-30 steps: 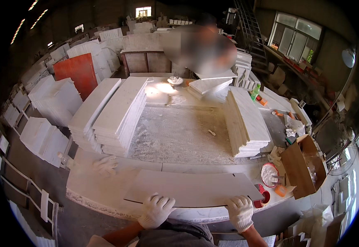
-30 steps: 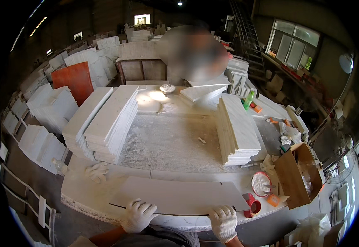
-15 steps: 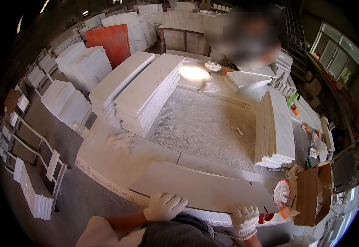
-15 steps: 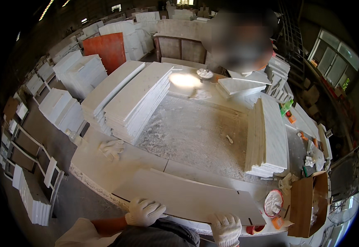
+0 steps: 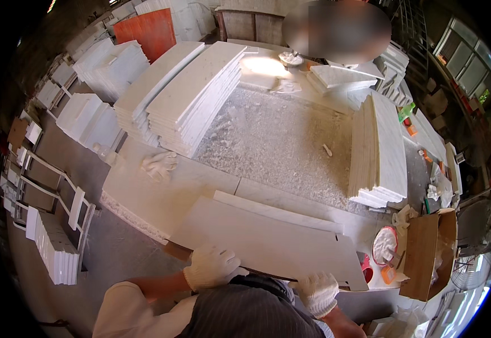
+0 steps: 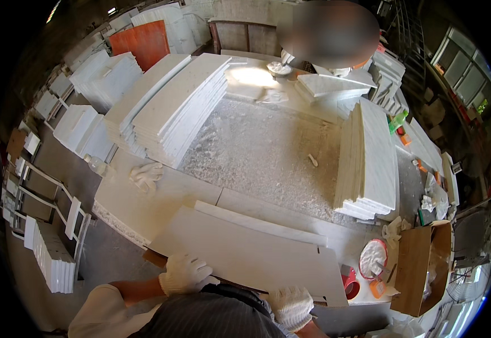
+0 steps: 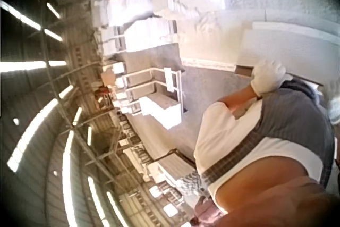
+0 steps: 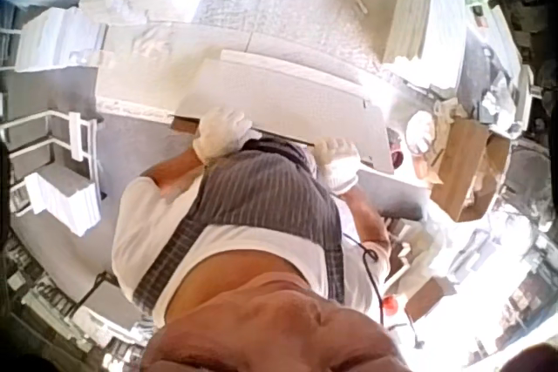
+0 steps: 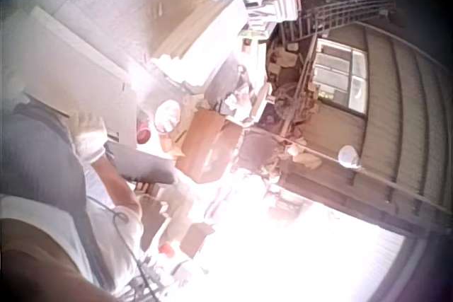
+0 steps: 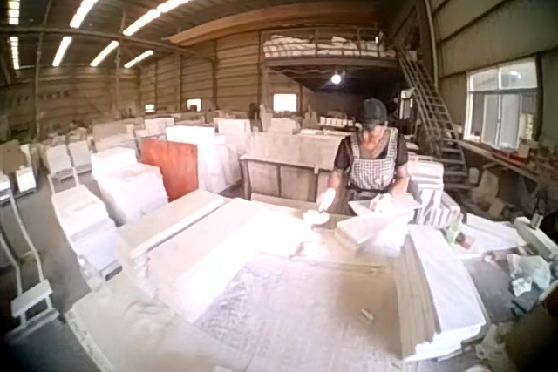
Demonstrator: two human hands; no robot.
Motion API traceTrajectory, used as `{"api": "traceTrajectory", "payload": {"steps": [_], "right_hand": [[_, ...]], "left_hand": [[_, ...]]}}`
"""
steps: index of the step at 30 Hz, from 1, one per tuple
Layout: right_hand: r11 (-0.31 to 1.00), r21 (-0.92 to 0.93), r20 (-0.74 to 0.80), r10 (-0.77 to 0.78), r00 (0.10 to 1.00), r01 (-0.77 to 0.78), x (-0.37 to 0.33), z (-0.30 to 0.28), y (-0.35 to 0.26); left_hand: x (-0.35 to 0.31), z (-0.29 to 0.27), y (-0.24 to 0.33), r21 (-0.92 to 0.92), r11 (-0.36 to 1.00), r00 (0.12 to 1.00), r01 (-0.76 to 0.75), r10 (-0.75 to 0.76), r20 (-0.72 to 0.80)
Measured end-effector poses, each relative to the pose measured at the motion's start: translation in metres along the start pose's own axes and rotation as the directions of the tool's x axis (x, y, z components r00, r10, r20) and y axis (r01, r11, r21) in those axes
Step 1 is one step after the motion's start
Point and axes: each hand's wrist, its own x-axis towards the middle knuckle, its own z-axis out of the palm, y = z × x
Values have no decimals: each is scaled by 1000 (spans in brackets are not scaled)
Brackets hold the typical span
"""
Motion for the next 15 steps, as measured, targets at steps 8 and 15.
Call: {"api": "traceTrajectory", "payload": {"steps": [8,15], "right_hand": [[983,173,210,15,977,-52,37,-3,42],[985,175,277,-40,960,-10,78,-21,66]], "left_hand": [[56,-21,-25,-275,898,845,343,-167,507],[91,-40,11,151,980,989,-132,120,86]]}}
